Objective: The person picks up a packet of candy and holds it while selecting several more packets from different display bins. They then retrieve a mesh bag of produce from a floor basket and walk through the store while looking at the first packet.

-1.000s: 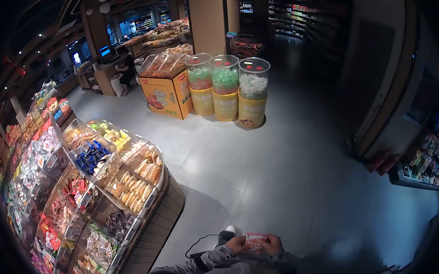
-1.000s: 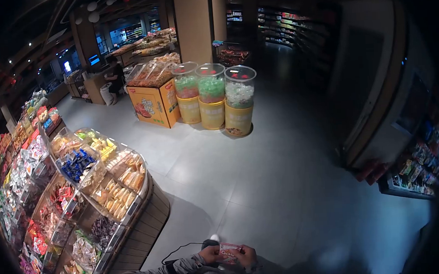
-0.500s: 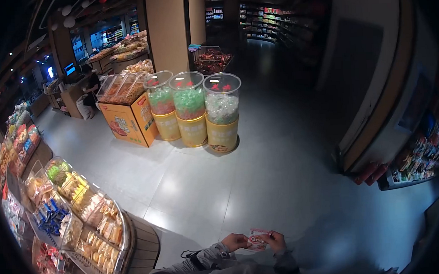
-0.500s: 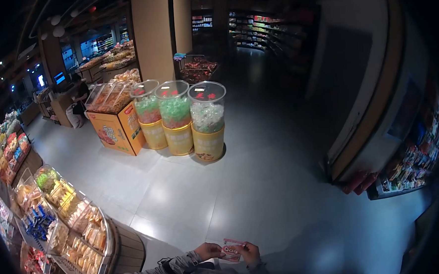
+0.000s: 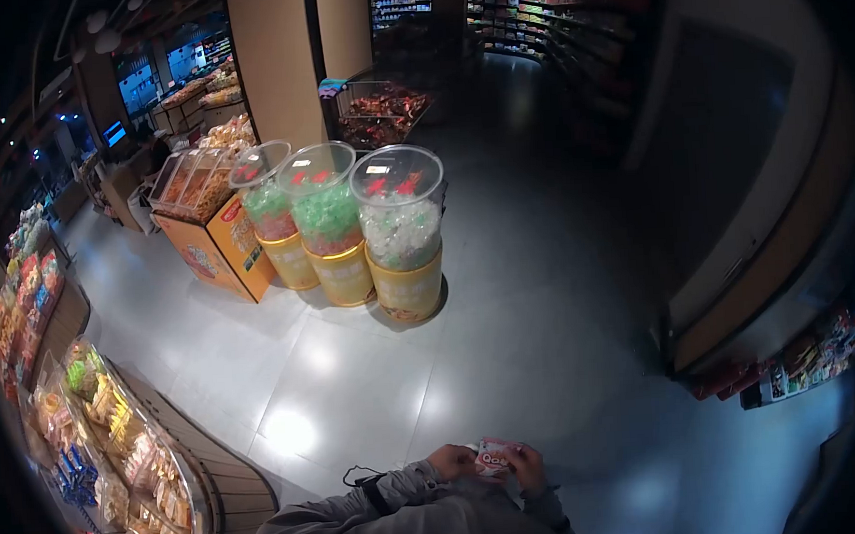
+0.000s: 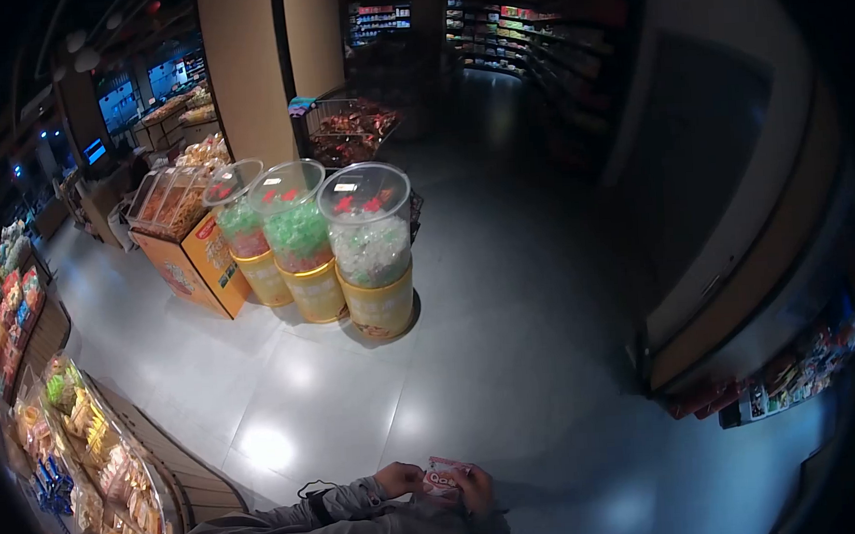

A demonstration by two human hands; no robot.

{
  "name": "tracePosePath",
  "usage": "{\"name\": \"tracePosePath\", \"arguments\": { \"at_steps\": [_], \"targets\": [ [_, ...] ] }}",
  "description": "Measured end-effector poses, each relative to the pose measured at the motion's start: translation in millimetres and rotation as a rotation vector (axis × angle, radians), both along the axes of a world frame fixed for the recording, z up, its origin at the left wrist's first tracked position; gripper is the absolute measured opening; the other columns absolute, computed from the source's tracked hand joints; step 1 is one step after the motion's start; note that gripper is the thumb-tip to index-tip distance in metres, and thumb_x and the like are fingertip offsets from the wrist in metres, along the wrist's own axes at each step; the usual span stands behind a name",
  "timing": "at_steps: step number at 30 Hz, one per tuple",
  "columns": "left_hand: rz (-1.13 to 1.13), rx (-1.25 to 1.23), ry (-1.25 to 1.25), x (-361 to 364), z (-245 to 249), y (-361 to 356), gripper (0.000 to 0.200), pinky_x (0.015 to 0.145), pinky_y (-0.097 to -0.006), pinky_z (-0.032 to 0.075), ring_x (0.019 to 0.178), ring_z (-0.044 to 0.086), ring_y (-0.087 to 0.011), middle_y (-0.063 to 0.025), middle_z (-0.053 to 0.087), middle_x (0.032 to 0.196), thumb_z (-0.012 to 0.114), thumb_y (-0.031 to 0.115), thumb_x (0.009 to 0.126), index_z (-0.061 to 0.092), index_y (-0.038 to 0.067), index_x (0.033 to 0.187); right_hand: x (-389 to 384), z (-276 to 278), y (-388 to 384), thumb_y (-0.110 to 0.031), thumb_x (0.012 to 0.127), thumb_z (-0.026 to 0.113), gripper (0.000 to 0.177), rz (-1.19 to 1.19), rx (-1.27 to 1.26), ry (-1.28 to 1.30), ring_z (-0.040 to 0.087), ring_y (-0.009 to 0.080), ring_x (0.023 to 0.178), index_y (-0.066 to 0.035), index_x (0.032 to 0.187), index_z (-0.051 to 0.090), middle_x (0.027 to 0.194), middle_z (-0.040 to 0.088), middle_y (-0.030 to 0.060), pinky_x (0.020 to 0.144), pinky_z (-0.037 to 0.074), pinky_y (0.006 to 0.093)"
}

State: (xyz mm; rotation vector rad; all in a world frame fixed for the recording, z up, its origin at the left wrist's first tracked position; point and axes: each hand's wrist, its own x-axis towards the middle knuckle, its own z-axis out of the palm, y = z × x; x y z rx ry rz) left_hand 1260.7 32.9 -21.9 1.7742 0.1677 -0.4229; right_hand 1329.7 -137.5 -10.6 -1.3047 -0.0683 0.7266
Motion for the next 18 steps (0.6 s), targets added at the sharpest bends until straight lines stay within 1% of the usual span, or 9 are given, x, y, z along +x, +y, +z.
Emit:
{"name": "tracePosePath", "arguments": {
  "at_steps": [2,3,5,6,9,10,11,13,18],
  "targets": [
    [0.011,0.026,-0.103,57.7,8.3,9.9,0.027,0.059,-0.0257,0.041,0.063,0.052,-0.012,-0.0073,0.056,0.066,0.06,0.028,0.07,0.056,0.002,0.076,58.2,14.2,8.6,-0.011,0.078,0.047,0.023,0.016,-0.006,0.014,0.054,0.0143,0.074,0.005,0.094,0.05,0.085,0.055,0.0104,0.064,0.045,0.0247],
    [0.015,0.031,-0.098,80.7,13.1,13.3,0.027,0.059,-0.0257,0.041,0.063,0.052,-0.012,-0.0073,0.056,0.066,0.06,0.028,0.07,0.056,0.002,0.076,82.1,22.6,13.3,-0.011,0.079,0.046,0.023,0.032,-0.022,0.032,0.054,0.0131,0.073,0.005,0.095,0.049,0.085,0.054,0.0093,0.063,0.045,0.024],
    [0.108,-0.151,-0.033,126.8,22.2,19.5,0.024,0.059,-0.0244,0.041,0.063,0.051,-0.0103,-0.0061,0.056,0.066,0.06,0.025,0.071,0.055,0.002,0.074,129.9,15.9,19.7,-0.011,0.079,0.045,0.023,0.073,0.028,0.011,0.054,0.0145,0.076,0.005,0.095,0.048,0.086,0.054,0.01,0.065,0.045,0.0246],
    [0.118,-0.127,-0.019,147.9,29.2,23.7,0.023,0.058,-0.0226,0.04,0.062,0.049,-0.0081,-0.0027,0.055,0.065,0.06,0.024,0.071,0.055,0.002,0.073,150.8,20.4,25.4,-0.011,0.079,0.046,0.022,0.062,0.031,0.035,0.054,0.0143,0.074,0.004,0.095,0.048,0.086,0.054,0.0096,0.065,0.045,0.0242],
    [0.15,-0.149,-0.049,206.9,10.7,40.1,0.022,0.058,-0.0226,0.04,0.062,0.049,-0.0079,-0.003,0.056,0.065,0.06,0.023,0.071,0.055,0.002,0.075,214.3,7.5,34.4,-0.011,0.079,0.047,0.022,0.102,-0.022,0.031,0.054,0.014,0.074,0.003,0.095,0.048,0.086,0.054,0.0088,0.066,0.045,0.0237],
    [0.145,-0.072,-0.045,225.3,9.8,45.7,0.021,0.058,-0.022,0.039,0.063,0.049,-0.0072,-0.0027,0.055,0.065,0.059,0.022,0.072,0.055,0.002,0.075,233.7,1.0,38.4,-0.011,0.078,0.047,0.022,0.147,-0.07,-0.001,0.054,0.014,0.075,0.003,0.096,0.048,0.087,0.054,0.0082,0.068,0.044,0.0236],
    [0.148,-0.074,-0.041,246.9,5.6,52.2,0.021,0.058,-0.022,0.039,0.063,0.049,-0.0072,-0.0027,0.055,0.065,0.059,0.022,0.072,0.055,0.002,0.075,254.5,-4.4,42.9,-0.011,0.078,0.047,0.022,0.149,-0.072,0.003,0.054,0.014,0.075,0.003,0.096,0.048,0.087,0.054,0.0082,0.068,0.044,0.0236],
    [0.17,-0.257,-0.044,290.3,-4.2,65.7,0.023,0.057,-0.0212,0.039,0.062,0.049,-0.007,-0.0029,0.055,0.065,0.059,0.023,0.072,0.055,0.001,0.075,292.5,6.8,61.5,-0.011,0.078,0.049,0.024,0.119,0.07,-0.014,0.053,0.0135,0.078,0.001,0.098,0.046,0.09,0.052,0.0073,0.07,0.043,0.0236],
    [0.164,-0.26,-0.129,425.0,-10.7,108.2,0.019,0.053,-0.0202,0.036,0.057,0.044,-0.0053,0.0,0.052,0.062,0.058,0.02,0.073,0.054,0.001,0.076,415.8,7.8,102.6,-0.01,0.076,0.052,0.028,0.145,0.029,-0.009,0.052,0.0128,0.079,0.002,0.1,0.045,0.091,0.052,0.0072,0.069,0.044,0.0239]
  ]
}}
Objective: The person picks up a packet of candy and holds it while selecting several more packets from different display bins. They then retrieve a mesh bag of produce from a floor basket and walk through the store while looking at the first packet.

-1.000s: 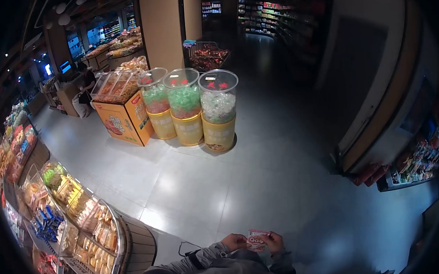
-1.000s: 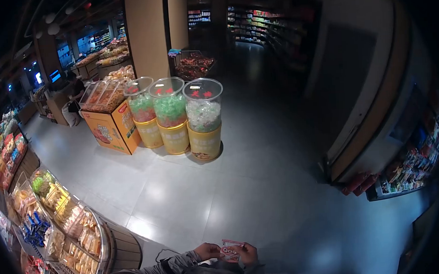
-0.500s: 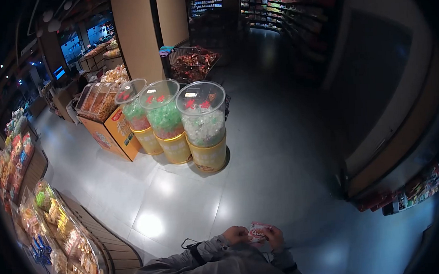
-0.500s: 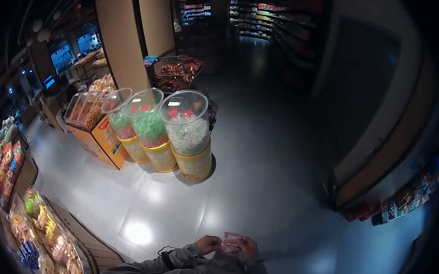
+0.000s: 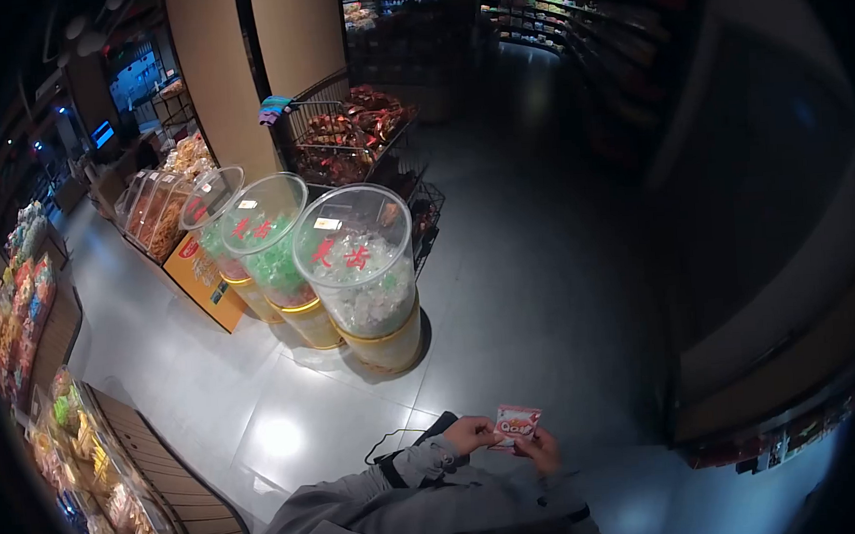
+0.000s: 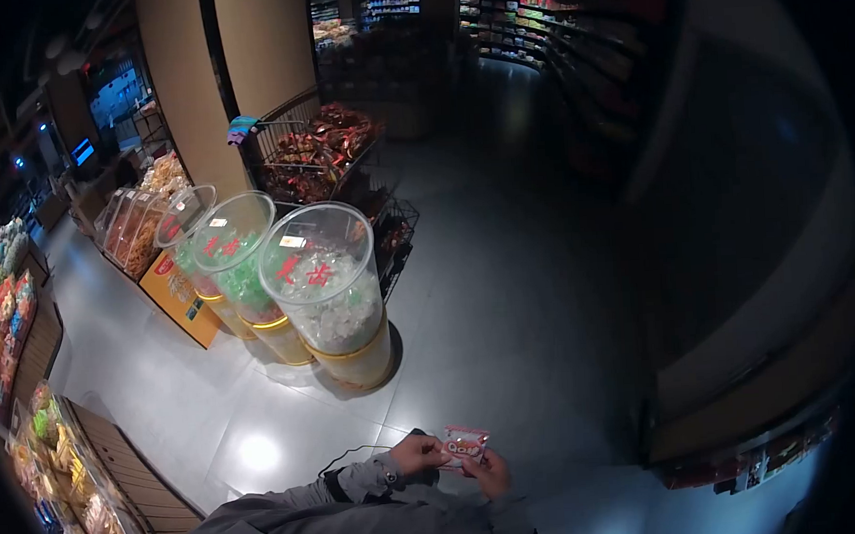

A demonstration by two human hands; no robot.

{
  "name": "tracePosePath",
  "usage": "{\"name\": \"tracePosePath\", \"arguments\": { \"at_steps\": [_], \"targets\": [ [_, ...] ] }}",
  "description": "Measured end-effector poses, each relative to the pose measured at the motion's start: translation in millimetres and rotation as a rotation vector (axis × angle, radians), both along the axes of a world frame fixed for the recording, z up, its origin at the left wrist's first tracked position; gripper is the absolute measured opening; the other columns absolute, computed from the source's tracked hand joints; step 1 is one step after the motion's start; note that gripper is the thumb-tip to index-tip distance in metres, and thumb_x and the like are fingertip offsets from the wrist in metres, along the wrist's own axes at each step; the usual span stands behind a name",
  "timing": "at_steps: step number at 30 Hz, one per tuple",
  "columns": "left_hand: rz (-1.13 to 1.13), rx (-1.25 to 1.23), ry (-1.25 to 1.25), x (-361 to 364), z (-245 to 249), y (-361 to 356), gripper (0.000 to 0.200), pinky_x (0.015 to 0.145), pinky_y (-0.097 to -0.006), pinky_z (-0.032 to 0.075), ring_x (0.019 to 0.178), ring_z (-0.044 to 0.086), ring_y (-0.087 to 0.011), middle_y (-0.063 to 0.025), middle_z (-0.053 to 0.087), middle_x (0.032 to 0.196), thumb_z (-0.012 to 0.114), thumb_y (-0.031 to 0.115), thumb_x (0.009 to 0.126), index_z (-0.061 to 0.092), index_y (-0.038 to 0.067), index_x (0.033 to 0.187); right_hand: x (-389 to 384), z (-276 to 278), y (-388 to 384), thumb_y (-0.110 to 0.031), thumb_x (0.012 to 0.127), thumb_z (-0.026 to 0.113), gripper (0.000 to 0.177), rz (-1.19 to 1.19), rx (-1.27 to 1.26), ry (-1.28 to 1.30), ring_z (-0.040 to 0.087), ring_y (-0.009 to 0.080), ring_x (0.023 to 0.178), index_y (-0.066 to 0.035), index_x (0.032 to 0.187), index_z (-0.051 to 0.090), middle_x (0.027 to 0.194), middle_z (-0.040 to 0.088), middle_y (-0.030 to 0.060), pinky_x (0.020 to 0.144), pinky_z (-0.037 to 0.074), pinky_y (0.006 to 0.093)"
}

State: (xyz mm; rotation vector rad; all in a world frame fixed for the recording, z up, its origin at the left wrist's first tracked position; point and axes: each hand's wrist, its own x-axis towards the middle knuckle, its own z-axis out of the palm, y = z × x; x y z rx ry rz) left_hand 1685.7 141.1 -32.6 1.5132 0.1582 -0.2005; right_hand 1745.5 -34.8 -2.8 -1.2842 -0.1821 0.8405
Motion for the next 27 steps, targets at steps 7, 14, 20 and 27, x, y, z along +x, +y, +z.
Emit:
{"name": "tracePosePath", "arguments": {
  "at_steps": [7,14,20,27],
  "targets": [
    [-0.105,-0.124,0.026,179.6,24.6,57.5,0.016,0.057,-0.0174,0.037,0.063,0.046,-0.0043,-0.0001,0.053,0.068,0.058,0.016,0.074,0.053,0.001,0.079,159.5,5.4,46.7,-0.005,0.073,0.054,0.029,-0.082,-0.024,-0.066,0.052,0.0135,0.079,0.003,0.099,0.045,0.089,0.053,0.0084,0.068,0.043,0.0232],
    [-0.004,-0.084,0.031,315.8,18.0,97.4,0.018,0.051,-0.0183,0.034,0.057,0.042,-0.0035,0.0018,0.049,0.062,0.059,0.018,0.072,0.052,0.003,0.075,310.9,-3.8,99.6,-0.009,0.073,0.053,0.031,-0.08,0.025,0.046,0.053,0.0124,0.074,0.001,0.101,0.046,0.088,0.054,0.0063,0.063,0.044,0.0238],
    [0.172,-0.044,0.04,452.9,12.0,136.0,0.019,0.052,-0.0186,0.036,0.057,0.044,-0.0037,0.0009,0.052,0.063,0.059,0.021,0.072,0.052,0.003,0.074,480.0,-9.4,147.9,-0.015,0.072,0.054,0.026,0.173,-0.184,-0.292,0.053,0.0117,0.068,0.001,0.092,0.05,0.079,0.056,0.0071,0.061,0.044,0.0244],
    [0.455,-0.225,-0.05,575.2,33.1,191.1,0.017,0.058,-0.0196,0.04,0.063,0.049,-0.0061,-0.0007,0.054,0.067,0.055,0.017,0.075,0.053,0.001,0.082,636.8,17.6,211.1,-0.015,0.073,0.052,0.02,0.338,-0.068,-0.311,0.054,0.0148,0.066,0.001,0.084,0.051,0.077,0.057,0.0089,0.059,0.043,0.0259]
  ]
}}
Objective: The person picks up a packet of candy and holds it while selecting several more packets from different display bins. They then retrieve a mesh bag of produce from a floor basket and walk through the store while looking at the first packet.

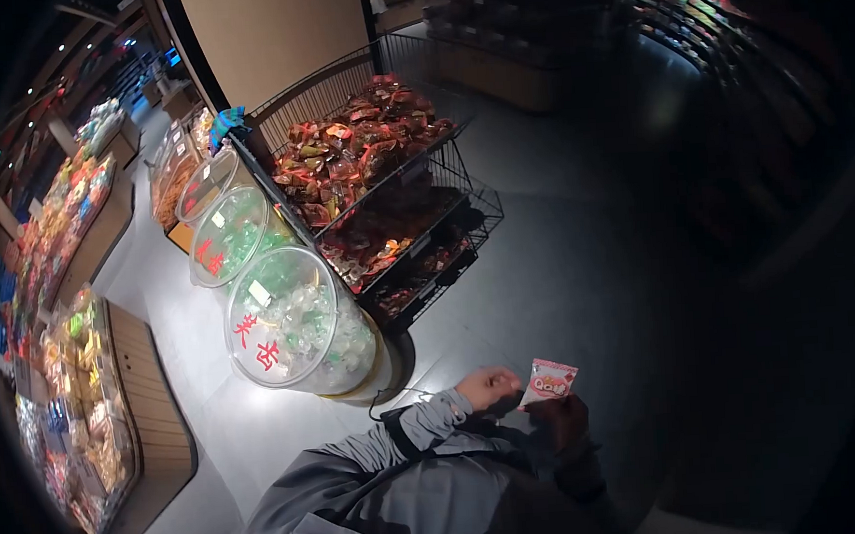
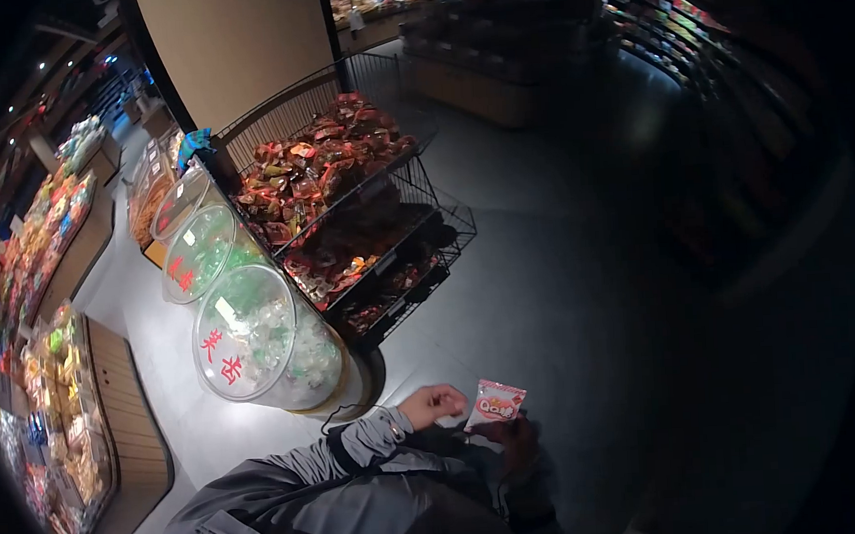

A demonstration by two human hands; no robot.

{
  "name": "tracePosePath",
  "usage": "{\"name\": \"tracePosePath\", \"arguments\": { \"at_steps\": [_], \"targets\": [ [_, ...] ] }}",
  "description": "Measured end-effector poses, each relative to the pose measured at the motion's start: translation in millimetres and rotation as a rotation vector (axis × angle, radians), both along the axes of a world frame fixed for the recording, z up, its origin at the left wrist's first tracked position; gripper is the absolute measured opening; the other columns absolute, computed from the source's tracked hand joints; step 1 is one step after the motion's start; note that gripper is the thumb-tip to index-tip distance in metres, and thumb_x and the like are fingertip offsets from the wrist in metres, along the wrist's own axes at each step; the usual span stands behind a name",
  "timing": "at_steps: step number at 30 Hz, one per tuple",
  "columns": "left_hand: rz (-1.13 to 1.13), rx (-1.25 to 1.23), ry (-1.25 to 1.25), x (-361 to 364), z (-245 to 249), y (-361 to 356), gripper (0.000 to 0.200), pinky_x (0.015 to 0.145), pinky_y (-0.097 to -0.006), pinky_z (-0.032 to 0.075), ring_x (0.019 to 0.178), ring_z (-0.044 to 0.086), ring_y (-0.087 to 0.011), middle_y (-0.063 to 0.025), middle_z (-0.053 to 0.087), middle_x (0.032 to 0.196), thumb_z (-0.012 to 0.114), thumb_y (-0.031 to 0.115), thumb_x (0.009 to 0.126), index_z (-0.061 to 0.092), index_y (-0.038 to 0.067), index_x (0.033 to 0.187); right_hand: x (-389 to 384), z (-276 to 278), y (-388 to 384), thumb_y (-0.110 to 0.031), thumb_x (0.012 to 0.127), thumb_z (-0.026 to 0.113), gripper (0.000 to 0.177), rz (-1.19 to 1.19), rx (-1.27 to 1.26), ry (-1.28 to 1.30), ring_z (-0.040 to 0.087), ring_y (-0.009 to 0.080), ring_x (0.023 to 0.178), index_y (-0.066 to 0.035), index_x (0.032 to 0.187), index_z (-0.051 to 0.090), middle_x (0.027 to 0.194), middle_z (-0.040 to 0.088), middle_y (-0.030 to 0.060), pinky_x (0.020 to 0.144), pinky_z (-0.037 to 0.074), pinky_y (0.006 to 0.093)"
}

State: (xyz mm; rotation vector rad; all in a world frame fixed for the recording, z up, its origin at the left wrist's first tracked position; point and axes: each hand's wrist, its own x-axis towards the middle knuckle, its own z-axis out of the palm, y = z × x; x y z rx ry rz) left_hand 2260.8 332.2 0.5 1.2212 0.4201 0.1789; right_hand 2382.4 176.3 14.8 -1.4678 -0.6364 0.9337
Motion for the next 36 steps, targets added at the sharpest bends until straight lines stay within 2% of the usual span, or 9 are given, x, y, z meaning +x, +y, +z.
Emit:
{"name": "tracePosePath", "arguments": {
  "at_steps": [5,7,12,15,16,20,25,32,36],
  "targets": [
    [0.597,0.243,-0.006,25.0,6.8,109.2,0.011,0.066,-0.022,0.041,0.068,0.051,-0.0085,-0.003,0.055,0.073,0.052,0.01,0.076,0.054,0.0,0.081,57.9,6.1,52.8,-0.016,0.073,0.05,0.023,-0.008,-0.078,0.173,0.053,0.0131,0.067,0.001,0.088,0.051,0.076,0.055,0.0053,0.059,0.042,0.0248],
    [0.81,0.489,0.004,30.4,16.8,156.9,0.01,0.062,-0.0211,0.04,0.065,0.05,-0.0075,-0.0025,0.054,0.07,0.052,0.009,0.075,0.054,0.0,0.077,69.4,18.0,78.0,-0.022,0.068,0.057,0.027,-0.097,-0.214,-0.106,0.054,0.0112,0.063,-0.002,0.085,0.056,0.072,0.057,0.0038,0.056,0.042,0.0232],
    [1.254,0.681,0.092,33.7,35.7,280.5,0.013,0.058,-0.0212,0.039,0.062,0.048,-0.0076,-0.0039,0.053,0.066,0.054,0.013,0.073,0.054,0.001,0.073,116.5,-9.0,144.3,-0.021,0.067,0.058,0.028,0.002,-0.089,0.074,0.053,0.0107,0.068,-0.003,0.088,0.055,0.077,0.056,0.0036,0.057,0.041,0.023],
    [1.478,1.013,0.185,24.9,25.6,360.0,0.014,0.06,-0.0222,0.04,0.064,0.049,-0.0093,-0.0036,0.055,0.07,0.055,0.013,0.073,0.055,0.001,0.078,145.0,-5.1,200.5,-0.018,0.068,0.056,0.03,0.064,-0.063,0.056,0.052,0.0105,0.069,-0.002,0.093,0.053,0.078,0.055,0.0038,0.059,0.042,0.0227],
    [1.489,0.832,0.245,24.0,23.5,383.6,0.019,0.066,-0.0258,0.04,0.071,0.051,-0.0155,-0.0078,0.055,0.077,0.056,0.017,0.072,0.055,0.001,0.082,155.6,-2.8,220.9,-0.016,0.068,0.055,0.03,0.095,-0.027,0.051,0.052,0.0106,0.068,-0.002,0.095,0.051,0.078,0.055,0.0041,0.059,0.042,0.0226],
    [1.452,0.823,0.703,27.1,18.2,451.4,0.052,0.079,-0.0367,0.035,0.089,0.045,-0.0331,-0.0212,0.046,0.098,0.057,0.038,0.066,0.044,0.002,0.101,193.6,-21.7,296.7,-0.008,0.073,0.049,0.027,0.194,-0.033,0.153,0.053,0.0164,0.079,0.003,0.097,0.047,0.086,0.053,0.0091,0.067,0.045,0.0275],
    [1.081,0.43,0.831,24.4,4.8,490.7,0.093,0.088,-0.0337,0.029,0.107,0.037,-0.0314,-0.0243,0.037,0.114,0.055,0.061,0.053,0.031,-0.002,0.116,214.6,-28.3,377.3,-0.007,0.075,0.049,0.031,0.257,-0.019,0.292,0.053,0.0188,0.078,0.004,0.103,0.041,0.087,0.051,0.0105,0.072,0.047,0.034],
    [1.061,0.228,0.691,12.6,-10.1,505.1,0.075,0.084,-0.0281,0.033,0.1,0.043,-0.0217,-0.016,0.044,0.107,0.066,0.034,0.056,0.033,-0.004,0.112,224.7,-11.4,460.7,-0.013,0.076,0.05,0.029,0.44,-0.083,0.232,0.052,0.0156,0.077,0.001,0.101,0.045,0.085,0.053,0.0078,0.069,0.044,0.0278],
    [1.288,0.338,0.465,11.8,-26.8,494.2,0.061,0.083,-0.0266,0.034,0.095,0.045,-0.0195,-0.0135,0.046,0.104,0.063,0.006,0.056,0.036,-0.002,0.11,240.6,-26.5,505.7,-0.013,0.073,0.052,0.023,0.6,-0.104,0.165,0.049,0.0089,0.072,0.001,0.092,0.049,0.083,0.054,0.0047,0.064,0.039,0.0231]
  ]
}}
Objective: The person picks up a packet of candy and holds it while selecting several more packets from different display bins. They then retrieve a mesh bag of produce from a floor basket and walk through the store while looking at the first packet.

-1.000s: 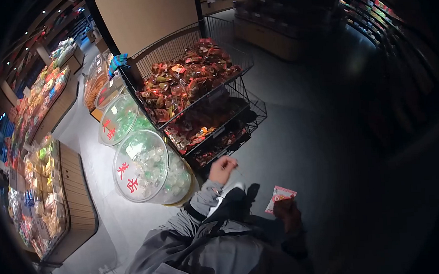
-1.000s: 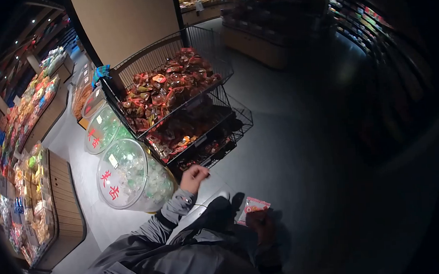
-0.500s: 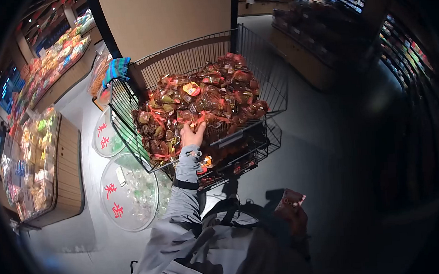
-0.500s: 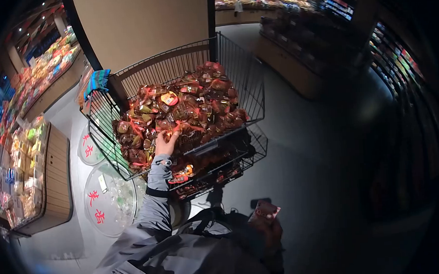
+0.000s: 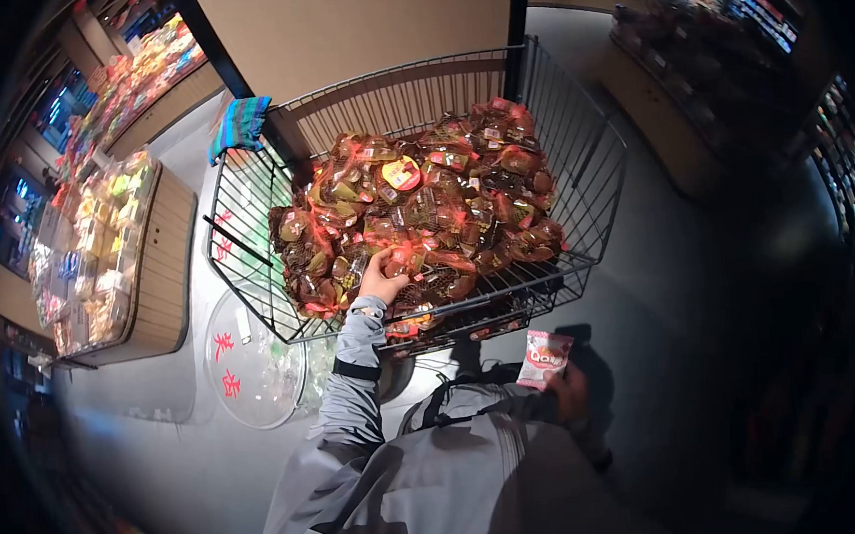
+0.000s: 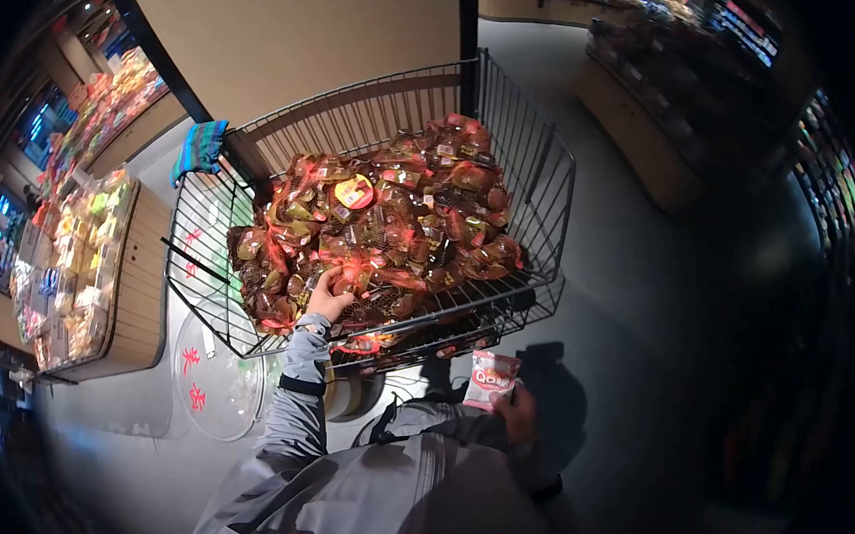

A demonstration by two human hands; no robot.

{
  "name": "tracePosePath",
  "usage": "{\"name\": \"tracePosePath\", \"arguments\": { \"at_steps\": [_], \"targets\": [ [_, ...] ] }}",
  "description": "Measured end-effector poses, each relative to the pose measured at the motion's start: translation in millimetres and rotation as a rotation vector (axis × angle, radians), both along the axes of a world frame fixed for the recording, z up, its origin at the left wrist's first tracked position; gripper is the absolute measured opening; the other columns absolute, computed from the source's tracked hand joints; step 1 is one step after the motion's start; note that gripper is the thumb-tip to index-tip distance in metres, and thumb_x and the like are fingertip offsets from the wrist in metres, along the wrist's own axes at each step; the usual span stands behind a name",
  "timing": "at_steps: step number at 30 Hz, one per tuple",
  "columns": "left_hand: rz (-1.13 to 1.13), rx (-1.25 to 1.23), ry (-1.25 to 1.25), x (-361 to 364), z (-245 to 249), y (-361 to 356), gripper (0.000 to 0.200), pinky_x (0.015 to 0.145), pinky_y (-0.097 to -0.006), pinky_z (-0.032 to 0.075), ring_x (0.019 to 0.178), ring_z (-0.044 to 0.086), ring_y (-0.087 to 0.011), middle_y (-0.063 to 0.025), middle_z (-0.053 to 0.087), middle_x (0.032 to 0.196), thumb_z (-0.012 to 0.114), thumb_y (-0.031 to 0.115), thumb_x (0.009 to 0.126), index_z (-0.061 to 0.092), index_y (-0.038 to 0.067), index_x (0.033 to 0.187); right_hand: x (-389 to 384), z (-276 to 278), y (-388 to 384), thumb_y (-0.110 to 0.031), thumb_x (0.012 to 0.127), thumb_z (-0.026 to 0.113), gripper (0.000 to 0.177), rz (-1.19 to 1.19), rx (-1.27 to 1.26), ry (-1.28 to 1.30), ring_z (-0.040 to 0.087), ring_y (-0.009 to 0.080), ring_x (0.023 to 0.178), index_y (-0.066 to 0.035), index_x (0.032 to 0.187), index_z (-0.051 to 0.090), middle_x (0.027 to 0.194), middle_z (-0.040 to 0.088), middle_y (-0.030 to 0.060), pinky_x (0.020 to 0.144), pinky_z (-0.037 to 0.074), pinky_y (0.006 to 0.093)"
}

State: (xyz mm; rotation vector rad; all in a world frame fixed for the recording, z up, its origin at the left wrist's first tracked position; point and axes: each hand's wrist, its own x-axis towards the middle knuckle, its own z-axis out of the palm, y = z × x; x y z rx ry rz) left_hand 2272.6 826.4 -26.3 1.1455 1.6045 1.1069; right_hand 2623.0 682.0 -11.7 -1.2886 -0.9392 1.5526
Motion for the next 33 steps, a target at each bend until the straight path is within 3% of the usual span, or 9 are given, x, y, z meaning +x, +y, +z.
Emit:
{"name": "tracePosePath", "arguments": {
  "at_steps": [10,12,14,16,18,20,25,29,33],
  "targets": [
    [0.252,0.361,-0.005,24.7,82.0,-45.5,0.056,0.078,-0.0233,0.037,0.089,0.048,-0.0139,-0.0066,0.048,0.101,0.05,-0.006,0.054,0.041,0.002,0.11,32.3,-2.3,46.1,-0.01,0.068,0.057,0.029,0.015,-0.125,0.203,0.051,0.0114,0.075,-0.001,0.095,0.049,0.085,0.054,0.0053,0.064,0.04,0.0248],
    [0.277,0.434,0.034,20.3,86.9,-54.8,0.059,0.082,-0.0234,0.035,0.094,0.045,-0.0139,-0.0067,0.042,0.109,0.046,-0.008,0.054,0.038,0.0,0.112,34.1,-16.3,48.7,-0.01,0.067,0.058,0.035,0.151,0.242,-0.113,0.053,0.019,0.076,-0.004,0.099,0.048,0.088,0.054,0.0089,0.063,0.043,0.0298],
    [0.318,0.465,-0.068,24.6,100.7,-64.2,0.061,0.084,-0.0247,0.033,0.098,0.043,-0.0152,-0.0075,0.041,0.11,0.045,-0.008,0.053,0.036,-0.001,0.113,23.9,12.3,67.7,-0.014,0.069,0.057,0.043,0.331,0.154,0.042,0.049,0.0277,0.09,-0.006,0.108,0.042,0.103,0.048,0.0155,0.074,0.041,0.0367],
    [0.376,0.563,-0.096,25.1,101.6,-69.4,0.063,0.086,-0.0265,0.033,0.101,0.041,-0.017,-0.0091,0.04,0.11,0.043,-0.01,0.053,0.034,-0.001,0.114,-9.1,67.1,80.0,-0.015,0.073,0.05,0.053,0.294,-0.327,0.85,0.038,0.032,0.105,-0.007,0.12,0.025,0.118,0.034,0.0163,0.087,0.031,0.0455],
    [0.407,0.63,-0.199,36.3,109.5,-72.1,0.065,0.084,-0.0275,0.035,0.099,0.043,-0.0176,-0.0102,0.039,0.111,0.041,-0.007,0.053,0.03,-0.001,0.116,-34.5,74.3,94.1,-0.015,0.076,0.048,0.054,0.426,-0.253,1.005,0.027,0.0328,0.113,-0.009,0.123,0.022,0.128,0.019,0.0154,0.091,0.024,0.0455],
    [0.414,0.634,-0.268,55.3,122.5,-73.9,0.066,0.084,-0.0275,0.035,0.099,0.043,-0.0178,-0.0102,0.039,0.111,0.041,-0.007,0.052,0.028,-0.001,0.117,-58.0,90.8,102.7,-0.014,0.076,0.048,0.052,0.442,-0.163,1.109,0.03,0.03,0.112,-0.01,0.122,0.023,0.129,0.018,0.013,0.09,0.026,0.0451],
    [0.323,0.693,-0.225,87.0,117.6,-73.9,0.073,0.088,-0.0286,0.03,0.106,0.036,-0.0182,-0.0111,0.028,0.12,0.044,-0.007,0.051,0.022,0.0,0.121,-78.2,86.3,120.1,-0.013,0.074,0.049,0.035,0.299,-0.258,1.331,0.042,0.0215,0.1,-0.01,0.109,0.043,0.107,0.047,0.0066,0.089,0.027,0.0398],
    [0.198,0.607,-0.407,108.0,128.9,-73.4,0.081,0.093,-0.0287,0.023,0.113,0.026,-0.0181,-0.0114,0.021,0.125,0.045,-0.007,0.051,0.013,0.001,0.124,-66.8,92.1,120.2,-0.013,0.073,0.05,0.032,0.186,-0.293,1.269,0.044,0.0208,0.097,-0.01,0.105,0.046,0.104,0.049,0.0052,0.086,0.029,0.0376],
    [-0.026,0.584,-0.41,114.1,127.9,-71.5,0.079,0.095,-0.0322,0.017,0.119,0.017,-0.0216,-0.0131,0.015,0.129,0.054,0.008,0.056,0.015,0.0,0.124,-60.2,93.3,123.1,-0.014,0.071,0.052,0.035,0.173,-0.285,1.313,0.044,0.0209,0.097,-0.011,0.105,0.046,0.105,0.049,0.0045,0.084,0.031,0.0385]
  ]
}}
